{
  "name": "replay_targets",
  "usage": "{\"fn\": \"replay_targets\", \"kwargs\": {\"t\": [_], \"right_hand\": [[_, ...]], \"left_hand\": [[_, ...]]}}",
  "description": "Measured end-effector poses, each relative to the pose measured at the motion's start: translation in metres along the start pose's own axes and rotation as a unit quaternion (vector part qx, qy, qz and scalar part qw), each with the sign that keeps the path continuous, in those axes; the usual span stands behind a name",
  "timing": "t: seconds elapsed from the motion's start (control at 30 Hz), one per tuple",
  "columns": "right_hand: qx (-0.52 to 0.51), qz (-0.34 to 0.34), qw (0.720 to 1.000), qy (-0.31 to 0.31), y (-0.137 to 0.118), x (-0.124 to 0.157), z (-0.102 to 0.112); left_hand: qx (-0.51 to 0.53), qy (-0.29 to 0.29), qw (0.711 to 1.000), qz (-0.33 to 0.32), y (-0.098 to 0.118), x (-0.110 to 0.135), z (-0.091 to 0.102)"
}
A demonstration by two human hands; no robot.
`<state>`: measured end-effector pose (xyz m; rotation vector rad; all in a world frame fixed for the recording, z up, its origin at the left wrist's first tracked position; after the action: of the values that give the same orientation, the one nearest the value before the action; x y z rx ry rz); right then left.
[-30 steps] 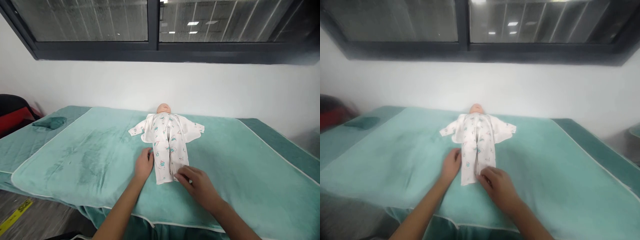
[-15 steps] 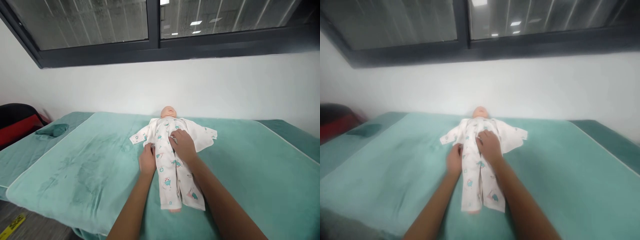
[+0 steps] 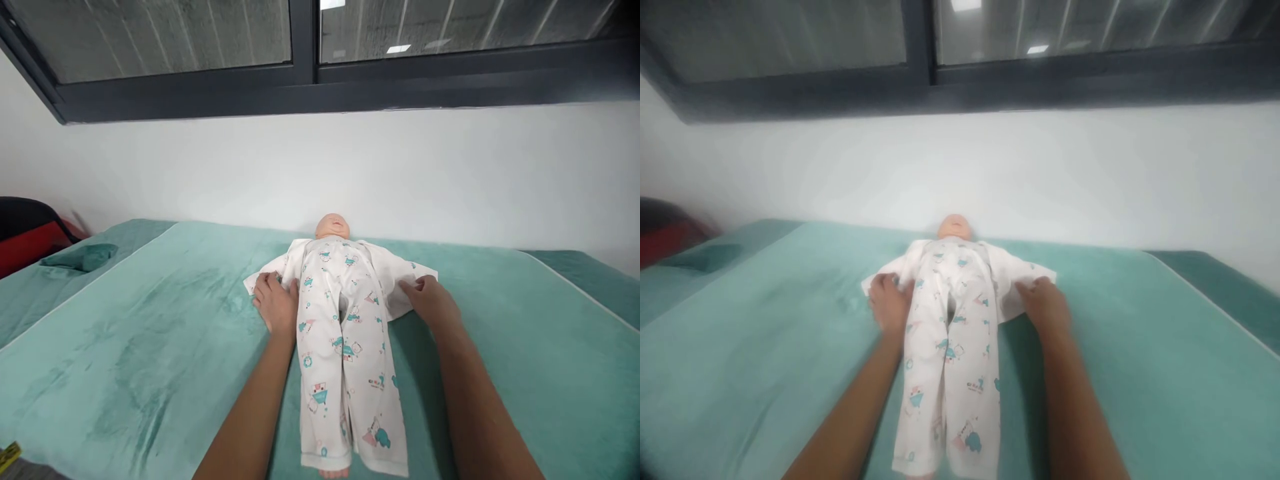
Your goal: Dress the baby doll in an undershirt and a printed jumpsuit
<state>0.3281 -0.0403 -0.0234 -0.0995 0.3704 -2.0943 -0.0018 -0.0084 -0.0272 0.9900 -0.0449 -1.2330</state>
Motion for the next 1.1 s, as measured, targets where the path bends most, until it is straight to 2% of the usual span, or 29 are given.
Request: {"fn": "replay_targets", "kwargs": {"t": [0.03,0.1,0.17,0.23,0.33,0.43,0.5,0.57,0.63,0.73,0.8,0.9,1.0,1.07,1.1], "right_hand": [[0.004,0.002,1.0,-0.012,0.003,-0.002,-0.002],[0.022,0.01,1.0,0.007,0.005,-0.005,-0.003],[0.042,0.011,0.998,0.035,0.006,-0.006,-0.002],[0.041,0.001,0.999,0.032,0.008,-0.008,-0.002],[-0.004,-0.011,1.0,0.003,0.011,-0.013,-0.006],[-0.089,0.015,0.996,0.01,0.003,-0.012,-0.002],[-0.214,0.046,0.975,0.029,-0.01,-0.003,0.009],[-0.356,0.083,0.93,0.043,-0.03,0.013,0.025],[-0.415,0.154,0.897,0.024,-0.054,0.035,0.043],[-0.333,0.331,0.877,-0.099,-0.087,0.067,0.059],[-0.293,0.375,0.866,-0.152,-0.093,0.079,0.061],[-0.333,0.346,0.862,-0.162,-0.086,0.079,0.056],[-0.393,0.28,0.869,-0.112,-0.077,0.072,0.047],[-0.392,0.245,0.884,-0.075,-0.075,0.068,0.042],[-0.375,0.243,0.892,-0.067,-0.075,0.066,0.04]], "left_hand": [[-0.006,0.006,1.0,-0.001,0.0,0.0,0.0],[-0.015,0.003,1.0,0.006,0.0,0.0,0.0],[-0.019,-0.02,0.999,0.025,0.001,-0.001,-0.001],[-0.013,-0.048,0.998,0.041,0.002,-0.003,-0.001],[-0.007,-0.084,0.996,0.027,0.002,-0.005,-0.002],[0.011,-0.088,0.996,-0.005,0.0,-0.005,-0.006],[0.063,-0.071,0.995,0.0,-0.003,-0.005,-0.007],[0.141,-0.065,0.988,0.021,-0.005,-0.005,-0.008],[0.219,-0.072,0.972,0.045,-0.003,-0.004,-0.008],[0.32,-0.08,0.94,0.087,0.003,-0.002,-0.005],[0.395,-0.103,0.905,0.123,0.008,-0.001,-0.003],[0.519,-0.139,0.824,0.181,0.012,0.001,0.002],[0.63,-0.107,0.74,0.209,0.013,-0.006,0.014],[0.671,-0.085,0.71,0.195,0.018,-0.012,0.025],[0.677,-0.082,0.708,0.183,0.024,-0.015,0.031]]}}
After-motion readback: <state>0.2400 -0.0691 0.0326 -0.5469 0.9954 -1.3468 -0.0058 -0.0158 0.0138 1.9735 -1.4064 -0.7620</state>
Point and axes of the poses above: each hand's wrist, its own x-axis away from the middle knuckle, its own z-axis out of the back of the hand, y = z × x, the point moved 3 cm from there along -x, towards the middle knuckle, and after that the axes turned 12 degrees about x, right-handed, at the moved point
